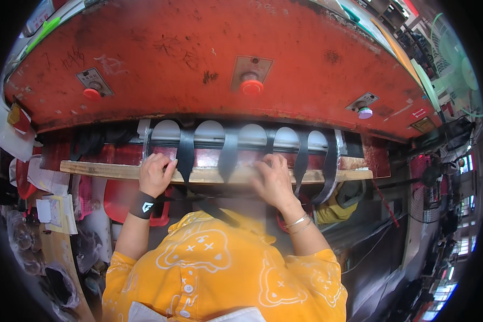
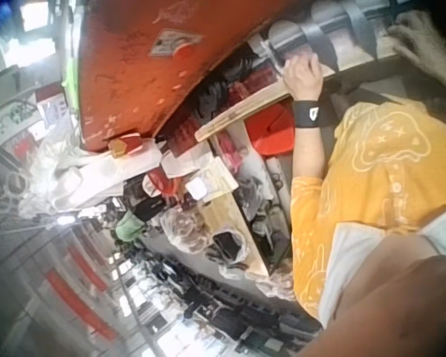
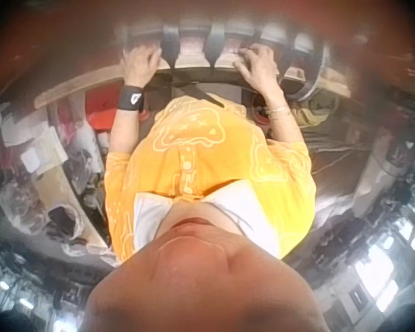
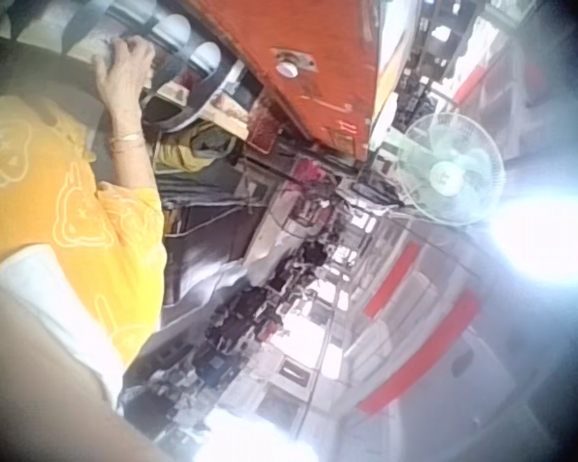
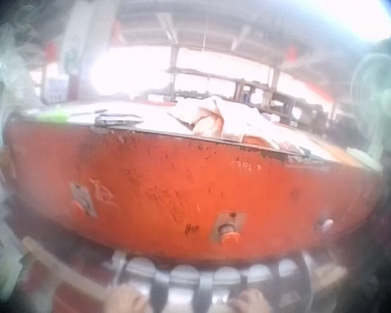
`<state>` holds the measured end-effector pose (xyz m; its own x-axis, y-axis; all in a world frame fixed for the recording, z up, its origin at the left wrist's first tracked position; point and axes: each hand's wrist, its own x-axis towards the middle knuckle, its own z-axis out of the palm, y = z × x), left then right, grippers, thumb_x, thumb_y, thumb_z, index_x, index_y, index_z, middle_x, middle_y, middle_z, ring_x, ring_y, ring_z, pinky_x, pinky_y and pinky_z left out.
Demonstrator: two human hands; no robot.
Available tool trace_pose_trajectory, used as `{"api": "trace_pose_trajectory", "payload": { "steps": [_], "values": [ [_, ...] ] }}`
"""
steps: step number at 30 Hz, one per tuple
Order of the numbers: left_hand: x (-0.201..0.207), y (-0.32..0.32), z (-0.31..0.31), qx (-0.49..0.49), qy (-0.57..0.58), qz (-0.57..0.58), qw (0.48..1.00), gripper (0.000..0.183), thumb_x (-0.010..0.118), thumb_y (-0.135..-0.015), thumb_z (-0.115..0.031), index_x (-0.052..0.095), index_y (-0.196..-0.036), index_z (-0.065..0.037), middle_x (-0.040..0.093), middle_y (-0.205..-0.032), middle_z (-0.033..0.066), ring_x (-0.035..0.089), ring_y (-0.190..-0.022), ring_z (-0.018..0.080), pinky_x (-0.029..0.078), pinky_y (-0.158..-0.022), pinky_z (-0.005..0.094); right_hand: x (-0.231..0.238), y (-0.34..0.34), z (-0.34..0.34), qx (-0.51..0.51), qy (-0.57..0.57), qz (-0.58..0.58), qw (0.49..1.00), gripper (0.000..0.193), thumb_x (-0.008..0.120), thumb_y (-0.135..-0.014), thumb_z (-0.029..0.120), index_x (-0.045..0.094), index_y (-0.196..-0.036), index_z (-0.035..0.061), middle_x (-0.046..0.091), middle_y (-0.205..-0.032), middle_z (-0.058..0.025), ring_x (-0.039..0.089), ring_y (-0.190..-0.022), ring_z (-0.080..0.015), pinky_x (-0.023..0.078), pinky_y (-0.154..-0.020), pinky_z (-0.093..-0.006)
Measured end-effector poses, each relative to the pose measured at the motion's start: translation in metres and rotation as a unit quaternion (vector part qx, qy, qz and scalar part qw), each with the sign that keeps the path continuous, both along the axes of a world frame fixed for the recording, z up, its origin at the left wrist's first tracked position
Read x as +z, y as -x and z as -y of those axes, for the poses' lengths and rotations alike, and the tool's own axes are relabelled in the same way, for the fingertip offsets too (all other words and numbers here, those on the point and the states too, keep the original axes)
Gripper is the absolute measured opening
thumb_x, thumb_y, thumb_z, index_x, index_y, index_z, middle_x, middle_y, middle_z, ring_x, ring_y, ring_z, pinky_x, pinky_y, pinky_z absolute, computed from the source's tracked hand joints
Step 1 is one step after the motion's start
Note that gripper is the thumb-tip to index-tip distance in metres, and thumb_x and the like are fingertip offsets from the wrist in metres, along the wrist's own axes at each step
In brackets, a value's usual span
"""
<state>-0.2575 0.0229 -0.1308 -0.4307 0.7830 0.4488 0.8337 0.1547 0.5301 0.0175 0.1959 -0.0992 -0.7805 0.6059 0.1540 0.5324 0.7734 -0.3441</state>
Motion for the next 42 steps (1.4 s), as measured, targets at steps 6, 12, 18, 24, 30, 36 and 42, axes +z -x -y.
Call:
{"api": "trace_pose_trajectory", "payload": {
  "steps": [6,12,18,24,30,36,42],
  "values": [
    [-0.001,0.001,0.001,0.009,0.014,-0.016,1.000,0.020,0.067,-0.080,-0.017,0.063,-0.066,-0.004,0.058,-0.069,0.0129,0.057,-0.071,0.0347,0.046,-0.066,0.0431,0.023,0.002,0.020,-0.022,0.002,0.065,0.998,0.035,0.072,-0.075,0.025,0.066,-0.106,0.0101,0.053,-0.109,-0.0157,0.052,-0.104,-0.0347,0.042,-0.085,-0.0464],
    [-0.007,-0.002,0.005,0.012,0.026,0.003,1.000,0.021,0.067,-0.080,-0.019,0.064,-0.066,-0.003,0.058,-0.071,0.0134,0.057,-0.073,0.0347,0.046,-0.067,0.0436,0.019,-0.001,0.032,-0.002,-0.022,0.071,0.997,0.039,0.073,-0.076,0.026,0.064,-0.110,0.0093,0.053,-0.102,-0.0161,0.056,-0.092,-0.0342,0.045,-0.081,-0.0443],
    [-0.011,-0.023,0.040,-0.023,0.062,0.027,0.997,0.025,0.068,-0.079,-0.023,0.063,-0.062,-0.004,0.059,-0.069,0.0119,0.058,-0.070,0.0332,0.047,-0.064,0.0429,0.058,0.010,0.003,-0.014,0.123,0.201,0.972,0.037,0.069,-0.080,0.026,0.065,-0.103,-0.0020,0.067,-0.080,-0.0237,0.067,-0.079,-0.0343,0.053,-0.069,-0.0399],
    [-0.009,-0.049,0.087,-0.075,0.080,0.055,0.992,0.028,0.071,-0.077,-0.024,0.058,-0.061,-0.005,0.057,-0.066,0.0113,0.058,-0.067,0.0313,0.045,-0.058,0.0415,0.026,0.135,0.046,0.107,-0.020,-0.060,0.992,0.083,0.079,-0.069,0.043,0.041,-0.136,0.0107,0.038,-0.139,-0.0234,0.036,-0.128,-0.0431,0.033,-0.103,-0.0511],
    [-0.001,-0.081,0.133,-0.087,0.124,0.085,0.985,0.026,0.073,-0.075,-0.020,0.060,-0.060,-0.003,0.055,-0.063,0.0118,0.056,-0.063,0.0312,0.044,-0.055,0.0411,0.009,0.158,0.091,0.128,0.042,-0.042,0.990,0.072,0.074,-0.064,0.029,0.052,-0.131,0.0140,0.035,-0.143,-0.0218,0.034,-0.127,-0.0485,0.031,-0.105,-0.0548],
    [-0.003,-0.098,0.162,-0.122,0.148,0.116,0.974,0.024,0.071,-0.077,-0.026,0.063,-0.064,-0.007,0.056,-0.066,0.0083,0.057,-0.065,0.0280,0.045,-0.058,0.0390,0.026,0.076,0.066,0.136,0.132,-0.108,0.976,0.066,0.072,-0.061,0.025,0.059,-0.125,0.0152,0.040,-0.143,-0.0192,0.037,-0.126,-0.0472,0.035,-0.104,-0.0513],
    [-0.007,-0.098,0.164,-0.137,0.126,0.102,0.977,0.026,0.071,-0.079,-0.028,0.062,-0.063,-0.009,0.055,-0.068,0.0065,0.055,-0.066,0.0267,0.044,-0.057,0.0383,0.014,0.060,0.077,0.065,-0.006,-0.025,0.998,0.066,0.074,-0.060,0.025,0.060,-0.124,0.0176,0.040,-0.143,-0.0165,0.034,-0.127,-0.0481,0.033,-0.102,-0.0540]
  ]
}}
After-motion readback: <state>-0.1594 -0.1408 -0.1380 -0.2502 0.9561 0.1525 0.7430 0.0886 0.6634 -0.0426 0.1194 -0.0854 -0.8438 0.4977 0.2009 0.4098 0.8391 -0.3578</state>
